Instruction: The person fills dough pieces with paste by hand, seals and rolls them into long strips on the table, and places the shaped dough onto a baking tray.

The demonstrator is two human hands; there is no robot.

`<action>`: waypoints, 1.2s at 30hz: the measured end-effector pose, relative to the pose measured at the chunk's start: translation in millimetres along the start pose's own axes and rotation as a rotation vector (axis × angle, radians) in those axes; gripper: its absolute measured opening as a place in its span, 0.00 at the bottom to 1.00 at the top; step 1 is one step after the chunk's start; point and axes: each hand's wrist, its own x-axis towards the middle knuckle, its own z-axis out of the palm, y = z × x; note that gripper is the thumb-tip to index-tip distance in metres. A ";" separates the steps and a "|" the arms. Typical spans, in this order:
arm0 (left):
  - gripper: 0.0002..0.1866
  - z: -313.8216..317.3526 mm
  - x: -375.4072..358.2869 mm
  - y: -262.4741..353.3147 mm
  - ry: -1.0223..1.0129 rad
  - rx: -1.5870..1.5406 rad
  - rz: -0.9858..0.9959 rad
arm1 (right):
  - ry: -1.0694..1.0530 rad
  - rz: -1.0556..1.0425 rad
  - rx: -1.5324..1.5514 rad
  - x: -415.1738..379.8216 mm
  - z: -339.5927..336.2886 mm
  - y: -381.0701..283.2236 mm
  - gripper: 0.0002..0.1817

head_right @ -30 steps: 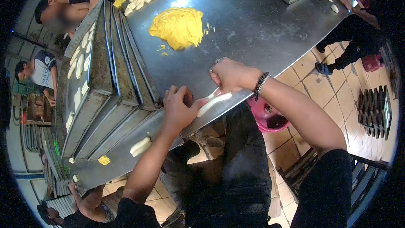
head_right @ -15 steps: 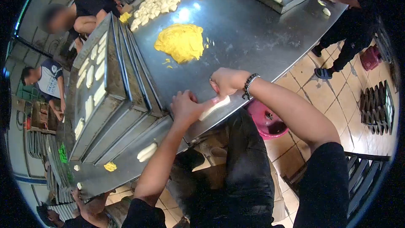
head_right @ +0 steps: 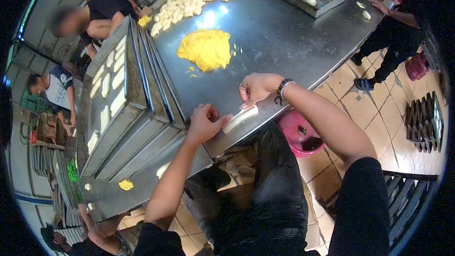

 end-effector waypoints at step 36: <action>0.15 9.1 6.1 -19.5 0.182 -0.117 0.191 | -0.064 -0.012 0.091 -0.1 -6.3 13.9 0.16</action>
